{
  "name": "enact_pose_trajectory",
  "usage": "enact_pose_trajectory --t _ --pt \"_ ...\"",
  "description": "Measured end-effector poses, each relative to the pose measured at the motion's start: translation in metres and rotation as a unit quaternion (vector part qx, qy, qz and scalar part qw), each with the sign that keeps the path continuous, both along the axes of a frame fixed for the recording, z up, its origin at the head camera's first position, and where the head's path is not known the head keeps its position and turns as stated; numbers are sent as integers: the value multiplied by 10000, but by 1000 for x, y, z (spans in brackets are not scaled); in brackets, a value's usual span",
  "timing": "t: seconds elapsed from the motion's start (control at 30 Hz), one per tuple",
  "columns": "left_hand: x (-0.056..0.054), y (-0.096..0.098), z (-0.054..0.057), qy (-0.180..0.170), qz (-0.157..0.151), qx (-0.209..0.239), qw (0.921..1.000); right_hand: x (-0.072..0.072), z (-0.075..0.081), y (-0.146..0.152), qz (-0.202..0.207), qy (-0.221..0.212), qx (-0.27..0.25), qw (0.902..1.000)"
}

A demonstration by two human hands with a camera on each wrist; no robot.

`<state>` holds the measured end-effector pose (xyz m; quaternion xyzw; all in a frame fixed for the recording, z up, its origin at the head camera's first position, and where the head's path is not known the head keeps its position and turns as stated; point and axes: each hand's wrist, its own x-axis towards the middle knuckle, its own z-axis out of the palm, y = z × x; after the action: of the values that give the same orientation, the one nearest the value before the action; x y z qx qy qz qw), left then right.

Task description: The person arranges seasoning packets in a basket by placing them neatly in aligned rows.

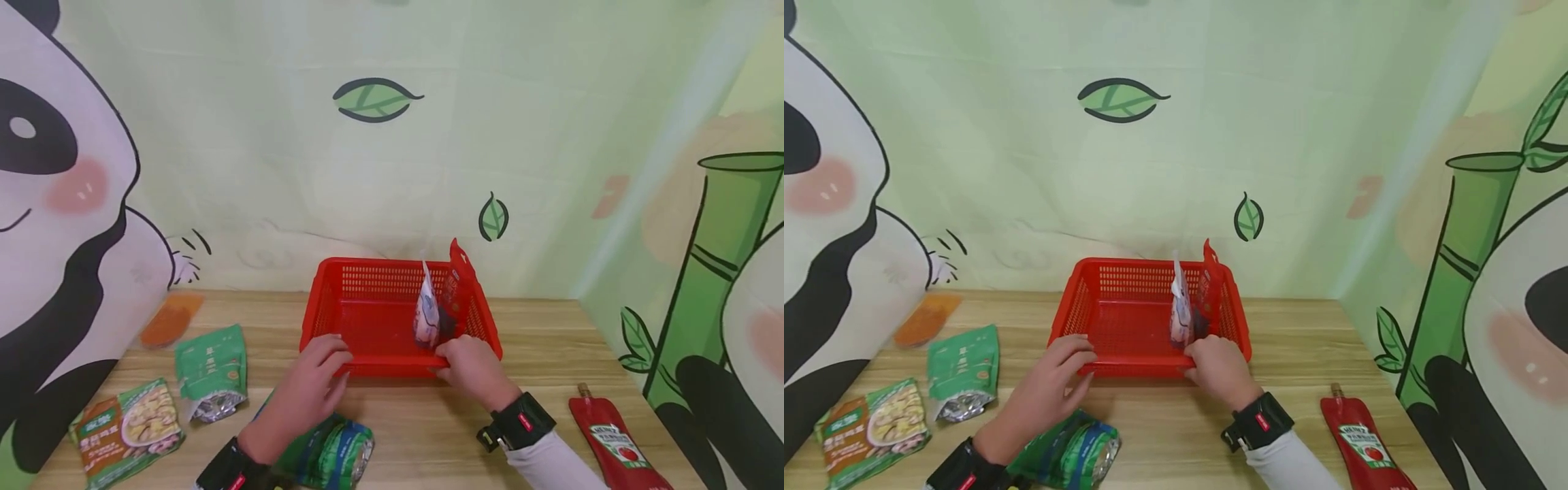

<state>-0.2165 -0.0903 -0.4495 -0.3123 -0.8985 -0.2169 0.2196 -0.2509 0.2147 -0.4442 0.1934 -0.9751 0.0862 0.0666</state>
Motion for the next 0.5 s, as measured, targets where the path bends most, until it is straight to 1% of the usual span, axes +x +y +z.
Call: enact_pose_trajectory --t 0.07,0.17,0.23,0.33,0.4,0.5 --pt "9 -5 -2 -127 118 185 9997 0 0 0 26 37 14 10000" --pt "21 -13 -6 -602 484 466 9959 0 0 -1 14 14 -15 10000" --pt "28 -19 -7 -917 777 667 9905 -1 -1 -1 15 25 -16 10000" --pt "35 -30 -10 -1176 1091 880 9831 -1 -2 -1 9 59 -19 10000" --pt "38 -37 -11 -1435 1207 1008 9771 -1 -2 -1 9 75 -20 10000" --pt "40 -46 -14 -1887 1377 1143 9656 -1 -2 0 -2 52 -52 10000"
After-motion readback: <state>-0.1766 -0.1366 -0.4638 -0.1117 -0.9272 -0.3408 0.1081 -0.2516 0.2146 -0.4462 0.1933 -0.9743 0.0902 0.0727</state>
